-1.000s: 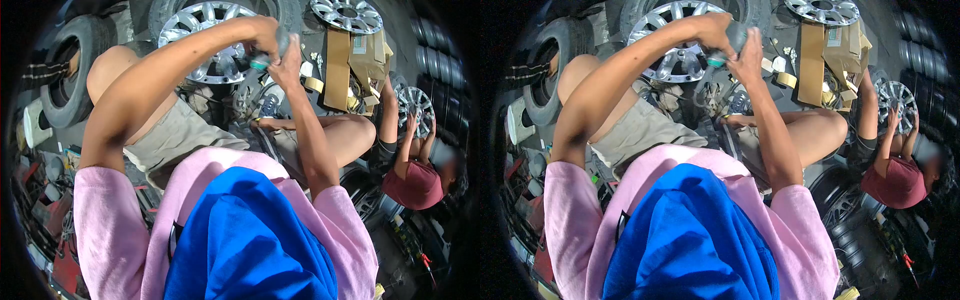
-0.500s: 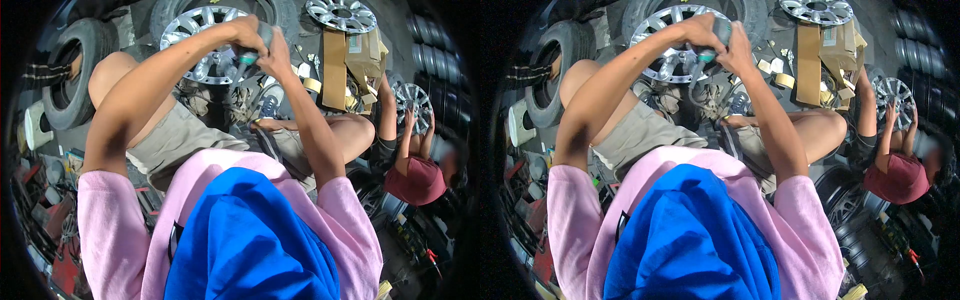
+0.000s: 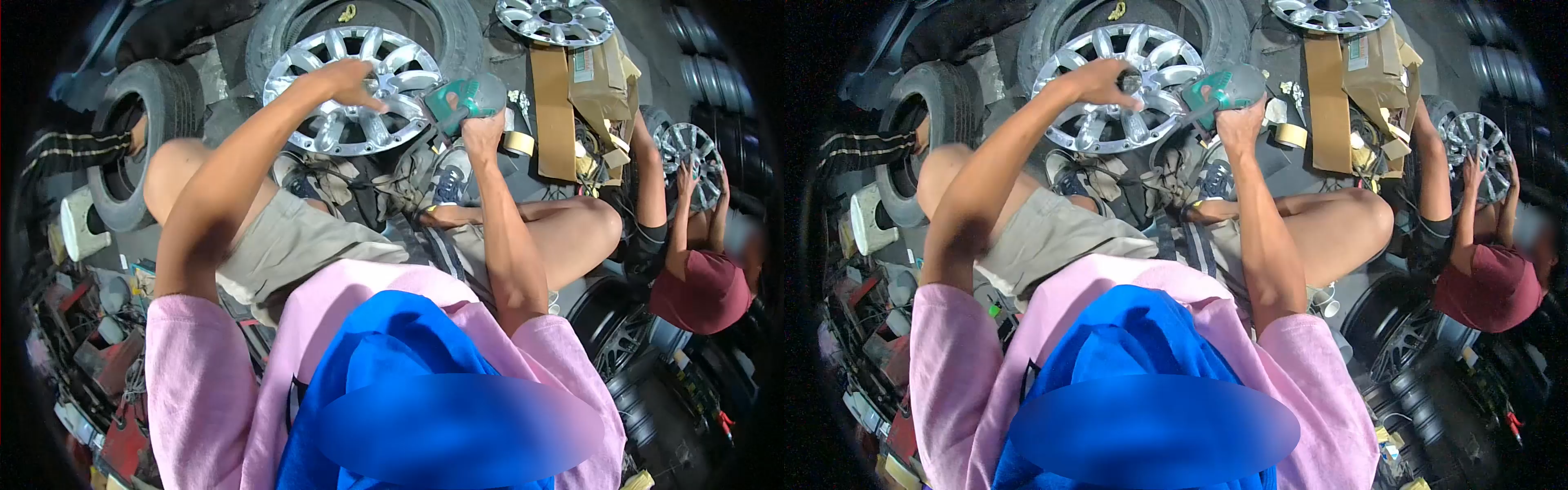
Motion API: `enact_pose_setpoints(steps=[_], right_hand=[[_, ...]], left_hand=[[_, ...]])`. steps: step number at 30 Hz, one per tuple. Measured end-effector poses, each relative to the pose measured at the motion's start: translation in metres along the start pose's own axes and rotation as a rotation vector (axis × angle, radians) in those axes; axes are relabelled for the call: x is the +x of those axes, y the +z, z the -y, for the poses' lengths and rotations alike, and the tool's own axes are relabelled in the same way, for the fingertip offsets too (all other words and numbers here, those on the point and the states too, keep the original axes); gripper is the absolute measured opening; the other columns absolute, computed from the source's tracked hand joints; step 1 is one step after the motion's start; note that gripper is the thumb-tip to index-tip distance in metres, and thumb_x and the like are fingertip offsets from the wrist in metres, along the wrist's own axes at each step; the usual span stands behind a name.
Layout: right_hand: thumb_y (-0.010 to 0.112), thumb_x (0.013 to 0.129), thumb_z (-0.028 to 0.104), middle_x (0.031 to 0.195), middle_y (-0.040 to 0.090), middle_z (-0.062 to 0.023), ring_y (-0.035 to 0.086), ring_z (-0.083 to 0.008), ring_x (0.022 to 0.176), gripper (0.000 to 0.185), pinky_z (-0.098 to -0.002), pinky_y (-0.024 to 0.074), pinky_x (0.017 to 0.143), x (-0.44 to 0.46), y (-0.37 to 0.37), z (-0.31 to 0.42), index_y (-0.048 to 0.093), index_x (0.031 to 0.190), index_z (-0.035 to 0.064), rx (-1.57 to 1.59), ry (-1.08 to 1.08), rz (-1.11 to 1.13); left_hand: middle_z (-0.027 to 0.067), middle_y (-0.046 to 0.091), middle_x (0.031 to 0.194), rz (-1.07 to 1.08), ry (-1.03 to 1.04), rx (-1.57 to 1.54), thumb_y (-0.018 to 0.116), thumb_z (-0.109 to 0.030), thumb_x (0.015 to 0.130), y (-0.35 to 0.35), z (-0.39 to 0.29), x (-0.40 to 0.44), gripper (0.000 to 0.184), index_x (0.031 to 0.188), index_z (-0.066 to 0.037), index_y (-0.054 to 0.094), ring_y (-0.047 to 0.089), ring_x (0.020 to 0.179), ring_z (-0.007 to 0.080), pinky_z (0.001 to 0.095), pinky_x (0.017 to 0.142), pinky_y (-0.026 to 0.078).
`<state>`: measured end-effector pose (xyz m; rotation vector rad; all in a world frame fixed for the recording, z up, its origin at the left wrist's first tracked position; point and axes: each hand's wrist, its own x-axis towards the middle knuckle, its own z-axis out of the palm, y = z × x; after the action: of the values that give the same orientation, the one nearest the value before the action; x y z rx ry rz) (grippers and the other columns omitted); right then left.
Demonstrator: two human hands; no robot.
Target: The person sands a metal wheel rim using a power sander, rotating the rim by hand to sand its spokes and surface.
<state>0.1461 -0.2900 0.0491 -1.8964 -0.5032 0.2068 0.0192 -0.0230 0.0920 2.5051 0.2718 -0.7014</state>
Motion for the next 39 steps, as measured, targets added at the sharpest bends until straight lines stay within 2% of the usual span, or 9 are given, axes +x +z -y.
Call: enact_pose_setpoints(steps=[3,11,16,21,25,28,33,37,39], right_hand=[[0.094,0.072,0.032,0.116,0.067,-0.0136,0.064,-0.0264,0.106,0.069,-0.0387,0.0503,0.095,0.006,0.015,0.000,0.060,0.123,0.0002,0.070,0.041,-0.101],[0.093,0.073,0.033,0.121,0.065,-0.0173,0.063,-0.0303,0.108,0.071,-0.0408,0.0492,0.097,0.016,0.019,-0.003,0.059,0.124,-0.0025,-0.167,0.021,-0.144],[0.091,0.076,0.029,0.103,0.070,-0.0109,0.065,-0.0255,0.096,0.051,-0.0389,0.0511,0.090,0.002,0.010,-0.003,0.066,0.112,0.0016,-0.046,0.030,-0.176],[0.092,0.074,0.029,0.108,0.069,-0.0110,0.065,-0.0249,0.101,0.059,-0.0385,0.0508,0.092,0.001,0.010,-0.008,0.063,0.117,0.0015,-0.030,0.143,-0.120],[0.096,0.067,0.031,0.116,0.068,-0.0133,0.065,-0.0272,0.107,0.075,-0.0391,0.0507,0.096,0.004,0.013,0.000,0.058,0.124,0.0006,-0.021,0.180,-0.114],[0.095,0.068,0.028,0.115,0.068,-0.0122,0.065,-0.0257,0.105,0.073,-0.0382,0.0506,0.096,-0.001,0.014,0.011,0.058,0.125,0.0010,-0.081,0.125,-0.134],[0.096,0.069,0.024,0.114,0.068,-0.0127,0.066,-0.0253,0.105,0.074,-0.0377,0.0504,0.096,-0.013,0.001,-0.010,0.057,0.127,-0.0001,-0.072,0.021,-0.216],[0.096,0.067,0.025,0.116,0.068,-0.0150,0.066,-0.0281,0.107,0.075,-0.0395,0.0502,0.096,-0.027,-0.003,-0.012,0.058,0.126,-0.0005,-0.093,0.188,-0.338],[0.096,0.065,0.030,0.118,0.067,-0.0179,0.066,-0.0334,0.110,0.077,-0.0432,0.0502,0.097,-0.036,-0.004,-0.010,0.059,0.124,-0.0010,-0.108,0.214,-0.364]], left_hand=[[0.0301,0.055,0.143,-0.086,-0.175,0.044,0.079,-0.074,0.071,0.023,0.040,-0.028,0.108,0.144,0.002,0.054,0.050,0.137,0.0437,0.0474,0.116,0.040],[0.0235,0.055,0.144,-0.450,-0.233,0.151,0.068,-0.058,0.092,0.010,0.097,0.003,0.075,0.142,-0.004,0.057,0.051,0.135,0.0425,0.0514,0.111,0.044],[0.0211,0.051,0.151,-0.370,-0.429,0.108,0.058,-0.062,0.095,0.009,0.164,0.077,0.076,0.147,-0.006,0.053,0.050,0.139,0.0408,0.0522,0.113,0.043],[0.0222,0.049,0.154,-0.297,-0.590,-0.076,0.048,-0.076,0.092,0.016,0.185,0.104,0.091,0.147,-0.004,0.054,0.048,0.142,0.0396,0.0496,0.116,0.040],[0.0298,0.065,0.132,-0.198,-0.562,-0.157,0.054,-0.087,0.081,-0.023,0.182,0.093,0.108,0.127,0.010,0.067,0.062,0.126,0.0443,0.0482,0.108,0.047],[0.0327,0.070,0.118,-0.389,-0.584,-0.156,0.061,-0.096,0.063,-0.037,0.187,0.077,0.123,0.117,0.013,0.071,0.068,0.116,0.0421,0.0498,0.100,0.051],[0.0348,0.071,0.112,-0.373,-0.435,-0.213,0.060,-0.095,0.067,-0.084,0.120,-0.016,0.120,0.108,0.017,0.072,0.069,0.112,0.0443,0.0495,0.101,0.050],[0.0333,0.072,0.096,-0.343,-0.437,-0.120,0.055,-0.093,0.075,-0.087,0.102,-0.051,0.110,0.095,0.013,0.075,0.072,0.099,0.0425,0.0491,0.093,0.051],[0.0319,0.072,0.089,-0.417,-0.463,-0.080,0.046,-0.101,0.071,-0.077,0.094,-0.059,0.120,0.090,0.014,0.075,0.072,0.099,0.0444,0.0500,0.093,0.052]])
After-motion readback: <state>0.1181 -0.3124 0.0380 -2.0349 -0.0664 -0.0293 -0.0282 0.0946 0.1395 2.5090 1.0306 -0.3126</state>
